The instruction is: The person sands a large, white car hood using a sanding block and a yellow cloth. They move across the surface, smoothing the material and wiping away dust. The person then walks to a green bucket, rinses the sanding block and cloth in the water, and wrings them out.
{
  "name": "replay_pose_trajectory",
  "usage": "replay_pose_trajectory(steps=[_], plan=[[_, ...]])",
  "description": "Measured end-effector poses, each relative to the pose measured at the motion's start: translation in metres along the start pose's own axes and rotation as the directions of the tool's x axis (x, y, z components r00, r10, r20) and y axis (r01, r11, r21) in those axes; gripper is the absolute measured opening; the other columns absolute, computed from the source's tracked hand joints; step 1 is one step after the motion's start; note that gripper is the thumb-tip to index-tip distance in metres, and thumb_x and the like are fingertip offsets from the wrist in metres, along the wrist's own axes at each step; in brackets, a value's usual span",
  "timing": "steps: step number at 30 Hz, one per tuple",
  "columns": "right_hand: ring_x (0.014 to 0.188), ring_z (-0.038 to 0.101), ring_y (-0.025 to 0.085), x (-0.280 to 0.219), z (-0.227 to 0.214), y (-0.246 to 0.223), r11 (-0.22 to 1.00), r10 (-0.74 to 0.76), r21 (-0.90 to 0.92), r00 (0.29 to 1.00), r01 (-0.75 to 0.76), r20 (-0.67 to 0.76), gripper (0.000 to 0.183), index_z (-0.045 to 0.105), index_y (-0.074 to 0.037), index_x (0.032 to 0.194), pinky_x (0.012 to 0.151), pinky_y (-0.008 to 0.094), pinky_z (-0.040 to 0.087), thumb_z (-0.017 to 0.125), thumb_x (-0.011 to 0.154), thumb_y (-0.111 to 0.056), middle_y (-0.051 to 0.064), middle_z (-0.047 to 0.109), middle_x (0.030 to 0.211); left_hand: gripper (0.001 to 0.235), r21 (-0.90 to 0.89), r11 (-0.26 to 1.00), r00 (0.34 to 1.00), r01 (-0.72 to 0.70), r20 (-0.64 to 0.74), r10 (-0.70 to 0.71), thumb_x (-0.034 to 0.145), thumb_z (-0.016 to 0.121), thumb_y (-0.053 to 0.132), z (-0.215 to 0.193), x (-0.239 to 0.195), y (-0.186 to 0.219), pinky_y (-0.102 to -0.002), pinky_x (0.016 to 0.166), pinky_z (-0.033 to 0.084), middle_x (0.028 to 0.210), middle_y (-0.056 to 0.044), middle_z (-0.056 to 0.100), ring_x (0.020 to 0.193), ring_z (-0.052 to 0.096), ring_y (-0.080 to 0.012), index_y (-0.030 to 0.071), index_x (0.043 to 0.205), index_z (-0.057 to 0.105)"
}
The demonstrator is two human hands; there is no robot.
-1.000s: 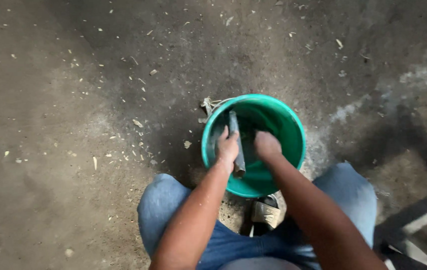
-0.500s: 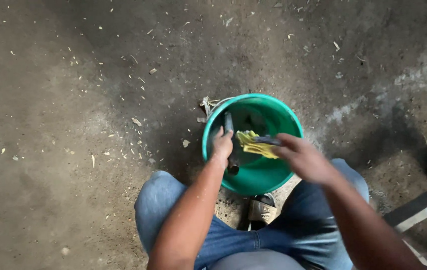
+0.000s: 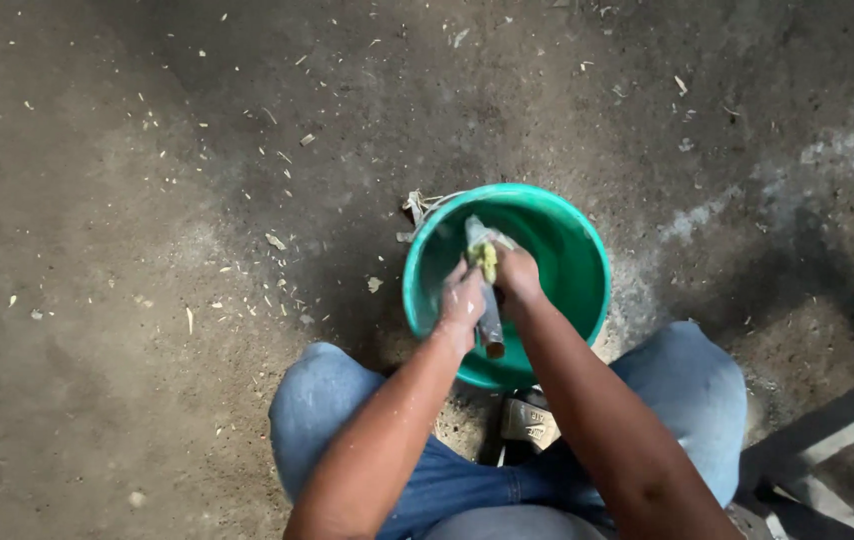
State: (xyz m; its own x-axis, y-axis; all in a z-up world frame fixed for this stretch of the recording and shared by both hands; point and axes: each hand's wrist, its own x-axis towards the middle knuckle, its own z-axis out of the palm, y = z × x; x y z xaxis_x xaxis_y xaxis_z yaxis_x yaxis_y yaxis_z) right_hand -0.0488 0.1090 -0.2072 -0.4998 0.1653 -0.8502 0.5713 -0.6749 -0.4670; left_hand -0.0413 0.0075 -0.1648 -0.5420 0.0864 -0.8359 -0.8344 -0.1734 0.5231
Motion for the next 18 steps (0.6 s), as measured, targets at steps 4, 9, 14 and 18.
replay_pose_trajectory(steps=[4, 9, 14, 18], plan=[[0.086, 0.071, 0.028, 0.082, -0.058, 0.053, 0.908, -0.173, -0.406, 0.975, 0.102, -0.143, 0.032, 0.073, -0.001, 0.117, 0.074, 0.043, 0.055, 0.063, 0.100, -0.027, 0.017, 0.074, 0.098, 0.050, 0.045, 0.995, 0.996, 0.088, 0.026, -0.089, 0.096, 0.062, 0.021, -0.002, -0.014, 0.017, -0.034, 0.082, 0.050, 0.116, -0.010, 0.069, 0.098, 0.062, -0.0208, 0.007, 0.144, 0.063], [0.096, 0.068, 0.046, 0.111, -0.096, 0.110, -0.026, -0.442, -0.896, 0.799, 0.444, 0.408, 0.037, 0.072, 0.003, 0.110, 0.081, 0.054, 0.054, 0.069, 0.084, -0.023, 0.030, 0.070, 0.104, 0.059, 0.125, 0.992, 0.982, -0.022, -0.181, 0.044, 0.097, 0.060, 0.025, -0.010, -0.006, 0.019, -0.036, 0.097, 0.049, 0.135, -0.010, 0.067, 0.112, 0.064, -0.0222, 0.010, 0.153, 0.047], [0.097, 0.071, 0.041, 0.123, -0.129, 0.132, -0.120, -0.033, -0.922, 0.926, 0.369, 0.375, 0.031, 0.077, -0.004, 0.103, 0.083, 0.051, 0.057, 0.069, 0.077, -0.019, 0.023, 0.072, 0.105, 0.064, 0.239, 0.970, 0.971, 0.040, -0.240, 0.019, 0.098, 0.061, 0.027, 0.000, -0.015, 0.029, -0.038, 0.107, 0.044, 0.153, -0.011, 0.052, 0.129, 0.056, -0.0269, 0.014, 0.157, 0.040], [0.097, 0.071, 0.040, 0.030, -0.066, 0.044, 0.028, -0.104, -0.910, 0.907, 0.414, 0.409, 0.031, 0.077, -0.011, 0.112, 0.082, 0.048, 0.057, 0.064, 0.084, -0.016, 0.020, 0.074, 0.106, 0.066, 0.192, 0.981, 0.978, 0.038, -0.211, 0.004, 0.097, 0.060, 0.026, -0.011, 0.008, 0.004, -0.038, 0.107, 0.043, 0.152, -0.013, 0.054, 0.130, 0.057, -0.0289, 0.016, 0.159, 0.038]])
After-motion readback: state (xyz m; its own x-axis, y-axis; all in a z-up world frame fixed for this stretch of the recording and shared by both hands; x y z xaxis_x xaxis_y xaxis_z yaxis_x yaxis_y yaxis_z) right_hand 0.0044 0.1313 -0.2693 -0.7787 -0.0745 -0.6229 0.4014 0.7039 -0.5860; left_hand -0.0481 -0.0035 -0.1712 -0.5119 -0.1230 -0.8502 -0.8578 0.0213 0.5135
